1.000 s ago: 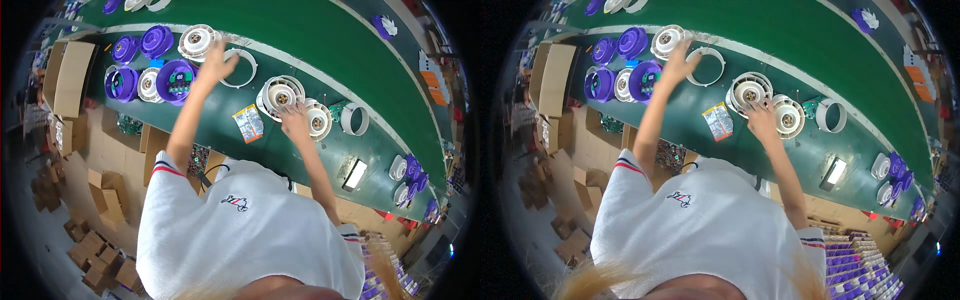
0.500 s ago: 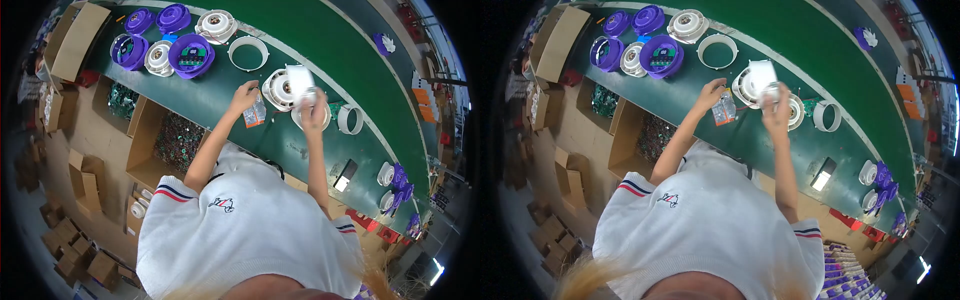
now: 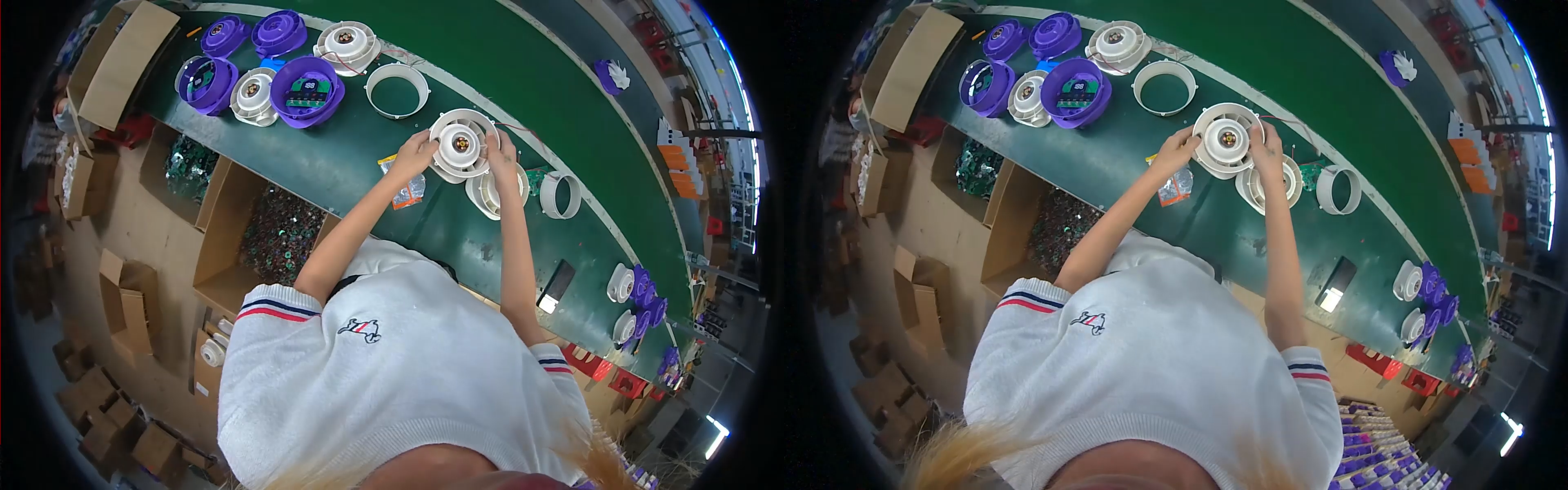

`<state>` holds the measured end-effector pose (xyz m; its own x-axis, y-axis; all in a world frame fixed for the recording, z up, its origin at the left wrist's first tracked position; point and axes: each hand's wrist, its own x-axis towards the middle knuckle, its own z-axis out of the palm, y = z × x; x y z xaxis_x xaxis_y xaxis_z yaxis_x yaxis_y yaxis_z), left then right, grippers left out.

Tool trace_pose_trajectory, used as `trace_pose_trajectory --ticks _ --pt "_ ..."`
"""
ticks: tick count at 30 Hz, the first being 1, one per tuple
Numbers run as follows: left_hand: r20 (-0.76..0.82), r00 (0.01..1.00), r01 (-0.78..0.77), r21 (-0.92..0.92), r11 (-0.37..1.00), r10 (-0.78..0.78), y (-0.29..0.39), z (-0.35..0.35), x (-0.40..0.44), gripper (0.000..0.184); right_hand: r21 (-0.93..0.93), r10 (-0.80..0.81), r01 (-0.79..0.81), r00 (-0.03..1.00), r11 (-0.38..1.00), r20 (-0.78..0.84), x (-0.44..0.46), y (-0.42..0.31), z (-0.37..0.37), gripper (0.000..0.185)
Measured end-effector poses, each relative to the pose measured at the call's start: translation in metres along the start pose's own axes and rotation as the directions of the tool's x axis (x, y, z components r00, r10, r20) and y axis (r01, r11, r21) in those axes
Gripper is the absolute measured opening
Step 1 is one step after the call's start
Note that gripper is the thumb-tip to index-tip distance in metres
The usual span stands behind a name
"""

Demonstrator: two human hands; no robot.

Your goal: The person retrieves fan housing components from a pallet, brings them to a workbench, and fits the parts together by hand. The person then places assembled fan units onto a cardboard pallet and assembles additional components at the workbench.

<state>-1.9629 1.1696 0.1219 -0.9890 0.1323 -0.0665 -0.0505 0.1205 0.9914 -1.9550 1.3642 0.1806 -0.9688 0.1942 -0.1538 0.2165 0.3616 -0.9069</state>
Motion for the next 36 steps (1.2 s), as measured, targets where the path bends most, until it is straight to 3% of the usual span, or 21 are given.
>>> trace_pose_trajectory --ticks 4,5,6,7,10,11,12,14,15,16,17,18,19,20,22,23,25,26,28,29,36 --pt "0.038 0.993 -0.115 0.195 0.974 0.109 0.007 -0.006 -0.002 0.036 0.081 0.042 -0.034 0.993 0.996 -0.109 -0.001 -0.009 -0.001 0.037" --pt "0.024 0.984 -0.176 0.301 0.937 0.177 0.003 -0.006 0.001 0.037 -0.292 -0.217 0.186 0.973 0.938 -0.078 0.011 0.013 -0.004 0.039" --pt "0.025 0.984 -0.178 0.300 0.937 0.178 0.008 -0.007 0.000 0.037 -0.610 -0.436 0.371 0.899 0.700 0.046 0.015 0.014 -0.005 0.040" --pt "0.010 0.979 -0.196 0.293 0.936 0.202 0.013 -0.007 0.000 0.036 -0.530 -0.283 0.277 0.956 0.801 0.071 0.018 0.014 -0.006 0.041" --pt "-0.027 0.980 -0.188 0.191 0.963 0.197 0.055 -0.015 -0.006 0.035 -0.281 -0.201 0.176 0.978 0.944 -0.063 -0.003 -0.024 -0.009 0.037" --pt "-0.042 0.986 -0.156 0.098 0.983 0.161 0.067 -0.017 -0.008 0.033 0.030 -0.300 0.306 0.946 0.952 -0.122 -0.014 -0.038 -0.006 0.034" --pt "-0.044 0.986 -0.153 0.099 0.983 0.158 0.069 -0.018 -0.006 0.033 0.031 -0.299 0.305 0.947 0.952 -0.118 -0.028 -0.058 -0.012 0.034" --pt "-0.101 0.973 -0.223 -0.202 0.954 0.206 0.070 -0.021 0.001 0.036 0.577 -0.303 0.239 0.953 0.781 0.016 -0.055 -0.089 -0.021 0.035" --pt "-0.020 0.998 -0.070 -0.322 0.944 0.067 0.069 -0.021 0.004 0.035 0.581 -0.300 0.235 0.954 0.779 0.016 -0.058 -0.081 -0.025 0.035" --pt "-0.017 0.998 -0.066 -0.317 0.946 0.064 0.074 -0.020 0.003 0.035 0.305 -0.316 0.236 0.917 0.922 0.244 -0.060 -0.070 -0.034 0.033" --pt "0.010 0.989 -0.133 -0.390 0.911 0.148 0.080 -0.017 0.003 0.034 -0.001 -0.250 0.282 0.854 0.959 0.456 -0.062 -0.061 -0.040 0.030" --pt "0.030 0.972 -0.194 -0.465 0.864 0.234 0.085 -0.013 0.003 0.033 -0.002 -0.250 0.281 0.856 0.960 0.453 -0.068 -0.064 -0.037 0.030" --pt "0.092 0.985 -0.076 -0.535 0.841 0.147 0.079 -0.007 0.000 0.033 -0.174 -0.333 0.453 0.821 0.874 0.463 -0.076 -0.072 -0.029 0.028" --pt "0.255 0.965 0.254 -0.847 0.467 -0.062 0.073 -0.002 -0.006 0.037 -0.337 -0.404 0.595 0.772 0.729 0.490 -0.082 -0.078 -0.022 0.026" --pt "0.559 0.794 0.607 -0.737 0.297 -0.237 0.085 -0.003 -0.023 0.045 -0.484 -0.544 0.659 0.751 0.576 0.374 -0.083 -0.062 -0.012 0.023" --pt "0.561 0.794 0.607 -0.738 0.294 -0.233 0.091 -0.009 -0.033 0.045 -0.575 -0.524 0.597 0.792 0.560 0.312 -0.079 -0.054 -0.007 0.022" --pt "0.844 0.463 0.886 -0.431 0.169 -0.272 0.095 -0.024 -0.051 0.041 -0.653 -0.491 0.500 0.844 0.569 0.219 -0.068 -0.039 -0.001 0.021" --pt "0.843 0.464 0.886 -0.434 0.165 -0.273 0.083 -0.027 -0.054 0.041 -0.651 -0.488 0.502 0.844 0.570 0.223 -0.063 -0.031 0.003 0.021" --pt "0.698 0.581 0.758 -0.278 0.590 -0.418 0.049 -0.030 -0.061 0.037 -0.721 -0.490 0.504 0.832 0.475 0.259 -0.057 -0.019 0.011 0.021" --pt "0.582 0.688 0.681 -0.310 0.664 -0.434 0.038 -0.029 -0.063 0.033 -0.725 -0.467 0.497 0.842 0.477 0.270 -0.055 -0.016 0.014 0.021" --pt "0.356 0.825 0.519 -0.170 0.838 -0.439 0.039 -0.042 -0.065 0.027 -0.715 -0.451 0.494 0.849 0.494 0.275 -0.051 -0.003 0.023 0.021"
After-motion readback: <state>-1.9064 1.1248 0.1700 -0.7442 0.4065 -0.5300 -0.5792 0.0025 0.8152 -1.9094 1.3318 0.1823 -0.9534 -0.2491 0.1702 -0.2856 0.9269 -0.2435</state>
